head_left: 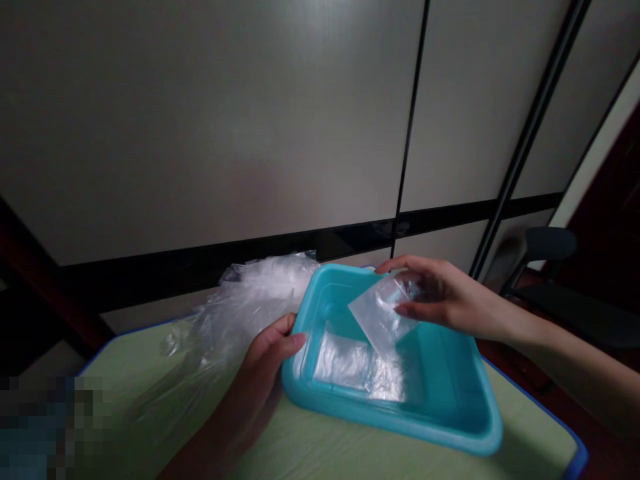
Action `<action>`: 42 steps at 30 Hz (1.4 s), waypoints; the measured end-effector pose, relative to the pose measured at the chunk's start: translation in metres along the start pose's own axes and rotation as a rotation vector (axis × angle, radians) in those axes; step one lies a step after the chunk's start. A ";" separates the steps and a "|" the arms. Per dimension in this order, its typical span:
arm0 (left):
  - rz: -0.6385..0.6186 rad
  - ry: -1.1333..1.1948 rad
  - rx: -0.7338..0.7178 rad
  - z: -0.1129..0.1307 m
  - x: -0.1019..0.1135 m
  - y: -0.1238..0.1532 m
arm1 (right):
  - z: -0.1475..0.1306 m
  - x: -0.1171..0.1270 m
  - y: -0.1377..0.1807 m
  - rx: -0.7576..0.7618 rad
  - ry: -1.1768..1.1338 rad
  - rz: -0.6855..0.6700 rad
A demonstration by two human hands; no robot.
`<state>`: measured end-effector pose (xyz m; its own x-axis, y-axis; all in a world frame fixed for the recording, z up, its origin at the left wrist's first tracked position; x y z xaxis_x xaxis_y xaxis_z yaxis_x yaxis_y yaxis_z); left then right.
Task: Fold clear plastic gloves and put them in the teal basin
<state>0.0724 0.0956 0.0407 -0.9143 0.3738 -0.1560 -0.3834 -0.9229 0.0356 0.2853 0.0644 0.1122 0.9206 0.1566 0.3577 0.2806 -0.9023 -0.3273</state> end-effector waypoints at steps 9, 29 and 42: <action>-0.001 -0.024 0.020 0.000 -0.001 0.005 | 0.010 -0.010 0.002 -0.044 0.108 0.071; 0.035 -0.012 0.031 -0.004 -0.007 0.009 | -0.009 -0.046 0.014 0.171 1.251 -0.040; 0.135 -0.072 0.048 -0.007 -0.007 0.013 | 0.010 -0.057 -0.007 -0.231 1.364 -0.227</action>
<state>0.0747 0.0806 0.0357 -0.9643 0.2538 -0.0759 -0.2605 -0.9604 0.0985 0.2332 0.0656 0.0853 -0.1612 -0.0822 0.9835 0.2124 -0.9761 -0.0468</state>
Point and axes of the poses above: each hand's wrist, its own y-axis away from the middle knuckle, its own x-axis out of the back of the hand, z = x × y, the point moved 4 cm from there along -y, towards the middle knuckle, and after that the axes turned 6 degrees about -y, right-handed, at the moved point
